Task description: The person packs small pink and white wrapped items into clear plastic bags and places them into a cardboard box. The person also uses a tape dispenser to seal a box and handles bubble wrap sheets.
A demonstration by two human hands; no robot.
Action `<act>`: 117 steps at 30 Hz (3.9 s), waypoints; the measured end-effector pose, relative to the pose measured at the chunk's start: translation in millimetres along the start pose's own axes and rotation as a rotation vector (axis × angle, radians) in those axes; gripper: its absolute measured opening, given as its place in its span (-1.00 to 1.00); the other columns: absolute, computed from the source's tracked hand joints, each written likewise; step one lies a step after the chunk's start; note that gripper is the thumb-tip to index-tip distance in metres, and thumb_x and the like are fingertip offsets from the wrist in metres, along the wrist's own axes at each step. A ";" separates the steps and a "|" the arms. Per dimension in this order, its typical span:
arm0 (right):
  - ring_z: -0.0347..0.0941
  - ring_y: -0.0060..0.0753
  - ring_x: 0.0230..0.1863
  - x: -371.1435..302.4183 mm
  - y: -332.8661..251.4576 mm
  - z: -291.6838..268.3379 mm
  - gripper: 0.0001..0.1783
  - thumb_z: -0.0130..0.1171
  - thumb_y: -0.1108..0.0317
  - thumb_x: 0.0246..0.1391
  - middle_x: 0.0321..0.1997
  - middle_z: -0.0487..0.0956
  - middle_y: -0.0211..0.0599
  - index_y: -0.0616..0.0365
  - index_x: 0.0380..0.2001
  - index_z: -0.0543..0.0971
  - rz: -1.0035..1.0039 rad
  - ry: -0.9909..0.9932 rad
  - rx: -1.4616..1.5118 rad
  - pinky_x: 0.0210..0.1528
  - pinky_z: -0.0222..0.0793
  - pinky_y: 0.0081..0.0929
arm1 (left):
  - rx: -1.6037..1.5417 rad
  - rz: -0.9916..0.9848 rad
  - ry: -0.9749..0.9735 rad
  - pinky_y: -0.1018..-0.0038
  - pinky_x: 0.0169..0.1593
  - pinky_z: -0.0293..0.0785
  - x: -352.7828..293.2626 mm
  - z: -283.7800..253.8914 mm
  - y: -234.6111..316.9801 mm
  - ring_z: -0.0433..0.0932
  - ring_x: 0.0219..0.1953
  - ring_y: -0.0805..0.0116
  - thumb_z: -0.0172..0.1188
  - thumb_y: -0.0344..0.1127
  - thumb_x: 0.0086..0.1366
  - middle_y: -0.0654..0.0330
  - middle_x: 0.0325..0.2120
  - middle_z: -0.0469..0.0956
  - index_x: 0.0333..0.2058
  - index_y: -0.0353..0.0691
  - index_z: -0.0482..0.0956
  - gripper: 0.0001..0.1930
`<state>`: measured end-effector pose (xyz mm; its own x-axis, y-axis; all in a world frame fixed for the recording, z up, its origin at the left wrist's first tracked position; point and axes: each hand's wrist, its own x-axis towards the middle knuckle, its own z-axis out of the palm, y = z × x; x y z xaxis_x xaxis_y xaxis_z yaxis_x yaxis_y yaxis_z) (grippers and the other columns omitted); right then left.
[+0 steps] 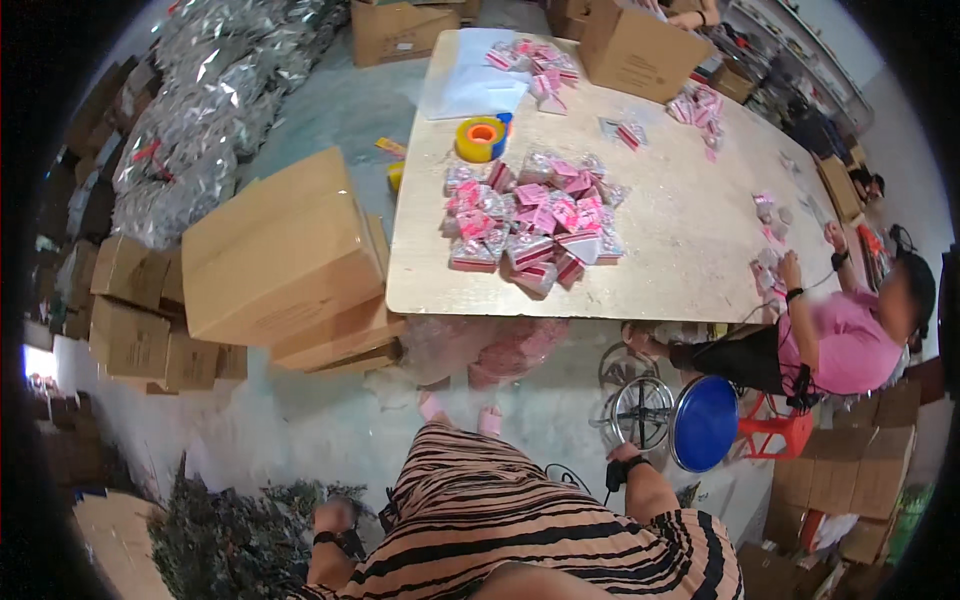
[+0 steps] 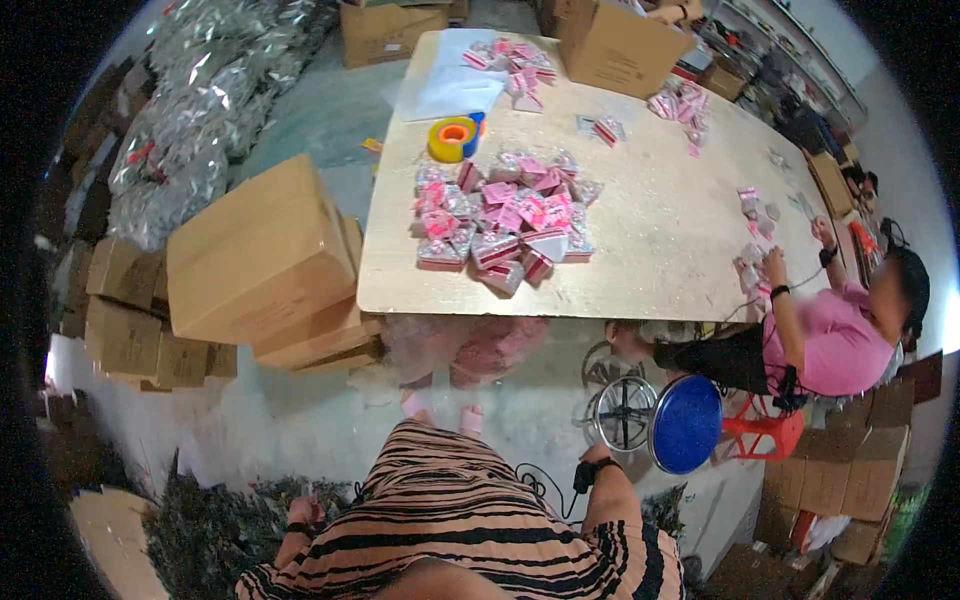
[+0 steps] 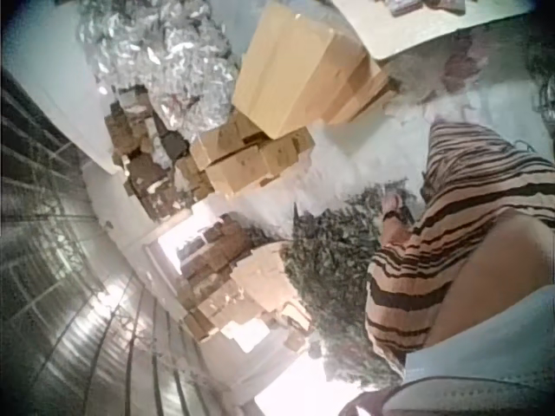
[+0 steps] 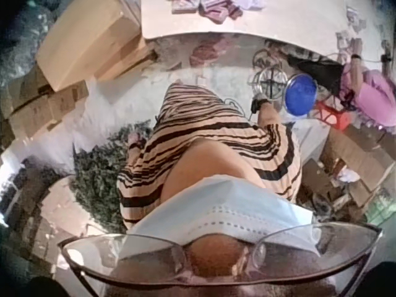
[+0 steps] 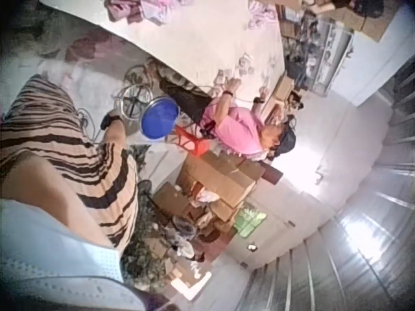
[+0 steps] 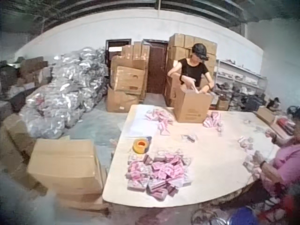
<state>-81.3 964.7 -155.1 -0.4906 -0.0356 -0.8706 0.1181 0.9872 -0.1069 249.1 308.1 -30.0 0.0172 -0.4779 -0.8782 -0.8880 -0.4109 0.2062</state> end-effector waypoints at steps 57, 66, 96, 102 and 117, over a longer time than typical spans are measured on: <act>0.46 0.01 -0.41 -25.3 -1121.5 84.1 -0.84 0.12 0.38 -0.28 -0.48 0.54 -0.02 0.23 -0.58 0.57 -0.879 0.105 -0.582 -0.40 0.34 -0.15 | 0.573 0.993 -0.208 0.39 -0.16 0.41 273.3 -489.2 432.0 0.52 -0.22 0.23 0.21 -0.31 0.05 0.03 -0.27 0.52 -0.19 -0.32 0.47 -0.66; 0.46 -0.03 -0.40 52.1 -1109.5 -18.4 -0.83 0.05 0.43 -0.15 -0.44 0.53 0.05 0.33 -0.50 0.55 -0.329 0.321 -0.130 -0.39 0.34 -0.18 | 0.834 1.143 -0.059 0.35 -0.10 0.39 272.0 -533.6 659.4 0.49 -0.16 0.15 0.18 -0.25 0.07 -0.03 -0.18 0.48 -0.08 -0.30 0.45 -0.58; 0.49 -0.23 -0.24 198.5 -1135.4 -291.3 -0.76 -0.04 0.28 -0.03 -0.32 0.56 -0.22 0.03 -0.39 0.61 0.320 0.359 0.165 -0.25 0.39 -0.31 | 0.802 1.019 -0.366 0.35 -0.15 0.32 438.6 -467.9 1144.3 0.43 -0.24 0.17 0.11 -0.08 0.14 0.05 -0.29 0.47 -0.17 -0.25 0.43 -0.61; 0.49 -0.08 -0.30 200.1 -1211.3 -392.6 -0.69 0.03 0.20 -0.14 -0.31 0.56 -0.07 0.19 -0.42 0.59 0.213 0.587 0.596 -0.26 0.40 -0.26 | 0.837 0.972 -0.426 0.36 -0.19 0.31 460.6 -425.4 1238.3 0.42 -0.28 0.19 0.10 -0.07 0.15 0.07 -0.32 0.46 -0.21 -0.23 0.42 -0.63; 0.52 -0.30 -0.31 334.6 -1180.9 -290.8 -0.71 0.26 0.21 -0.25 -0.36 0.61 -0.27 0.06 -0.38 0.64 0.512 0.608 0.921 -0.24 0.41 -0.37 | 1.075 1.035 -0.725 0.38 -0.30 0.28 477.6 -268.1 1497.8 0.38 -0.37 0.23 0.07 -0.07 0.16 0.12 -0.41 0.43 -0.29 -0.20 0.40 -0.69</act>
<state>-636.0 -167.9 -180.5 -0.5028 0.6487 -0.5713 0.8644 0.3771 -0.3325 -949.6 -743.8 -24.9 -0.6740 0.3746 -0.6367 -0.2823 0.6660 0.6905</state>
